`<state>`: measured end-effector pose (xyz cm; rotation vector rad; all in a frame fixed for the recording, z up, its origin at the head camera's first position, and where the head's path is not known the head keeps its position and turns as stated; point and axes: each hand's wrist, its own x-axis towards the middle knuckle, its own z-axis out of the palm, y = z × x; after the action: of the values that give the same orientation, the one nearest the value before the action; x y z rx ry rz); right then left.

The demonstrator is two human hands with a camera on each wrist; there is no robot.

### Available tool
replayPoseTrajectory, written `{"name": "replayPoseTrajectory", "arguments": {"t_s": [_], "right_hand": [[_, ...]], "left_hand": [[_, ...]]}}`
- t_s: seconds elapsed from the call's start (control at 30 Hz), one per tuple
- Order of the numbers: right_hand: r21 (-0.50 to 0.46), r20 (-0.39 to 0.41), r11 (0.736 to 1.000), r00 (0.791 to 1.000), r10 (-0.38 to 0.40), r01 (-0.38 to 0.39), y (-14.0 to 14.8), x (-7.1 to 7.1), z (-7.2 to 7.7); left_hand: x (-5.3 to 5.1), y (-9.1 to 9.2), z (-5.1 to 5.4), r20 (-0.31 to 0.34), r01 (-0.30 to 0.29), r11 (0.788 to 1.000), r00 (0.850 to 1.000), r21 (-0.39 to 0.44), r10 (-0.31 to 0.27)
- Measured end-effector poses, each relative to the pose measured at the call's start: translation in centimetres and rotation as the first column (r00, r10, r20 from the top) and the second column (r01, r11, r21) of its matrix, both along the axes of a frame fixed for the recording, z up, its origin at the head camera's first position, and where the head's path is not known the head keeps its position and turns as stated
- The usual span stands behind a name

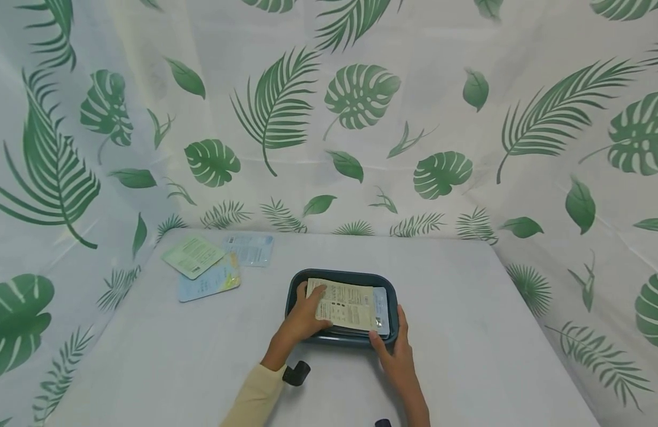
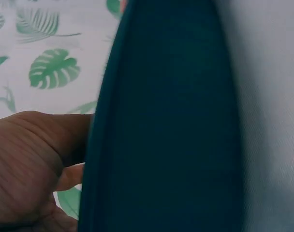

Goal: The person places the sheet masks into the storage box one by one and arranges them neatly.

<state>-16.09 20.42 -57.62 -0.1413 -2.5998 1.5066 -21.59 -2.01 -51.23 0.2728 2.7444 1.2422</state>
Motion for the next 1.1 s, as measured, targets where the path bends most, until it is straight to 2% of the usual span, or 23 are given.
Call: {"name": "replayPoseTrajectory", "arguments": {"t_s": [0.1,0.23,0.43,0.77,0.9,1.1], "right_hand": [[-0.006,-0.003,1.0,1.0,0.001,-0.001,0.0,0.1,0.1],[-0.012,-0.005,1.0,1.0,0.002,-0.002,-0.1,0.2,0.2],[-0.004,-0.015,1.0,1.0,-0.006,0.006,-0.2,0.2,0.2],[-0.012,-0.006,1.0,1.0,0.003,-0.004,0.0,0.0,0.1],[-0.013,0.01,1.0,1.0,0.008,-0.008,0.0,0.1,0.1],[-0.013,0.014,1.0,1.0,0.013,-0.013,-0.1,0.1,0.2]], "left_hand": [[0.1,0.3,-0.3,-0.015,0.016,0.998,1.0,-0.058,-0.017],[0.2,0.5,-0.6,-0.033,0.019,0.996,0.999,-0.091,-0.022],[0.1,0.9,-0.8,-0.04,-0.001,0.995,0.999,-0.101,-0.003],[0.0,1.7,-0.9,-0.08,-0.032,0.979,0.997,-0.201,0.016],[-0.1,1.8,-1.1,-0.075,-0.015,0.971,0.997,-0.24,-0.003],[-0.2,1.9,-1.2,-0.077,0.016,0.967,0.996,-0.254,-0.037]]}}
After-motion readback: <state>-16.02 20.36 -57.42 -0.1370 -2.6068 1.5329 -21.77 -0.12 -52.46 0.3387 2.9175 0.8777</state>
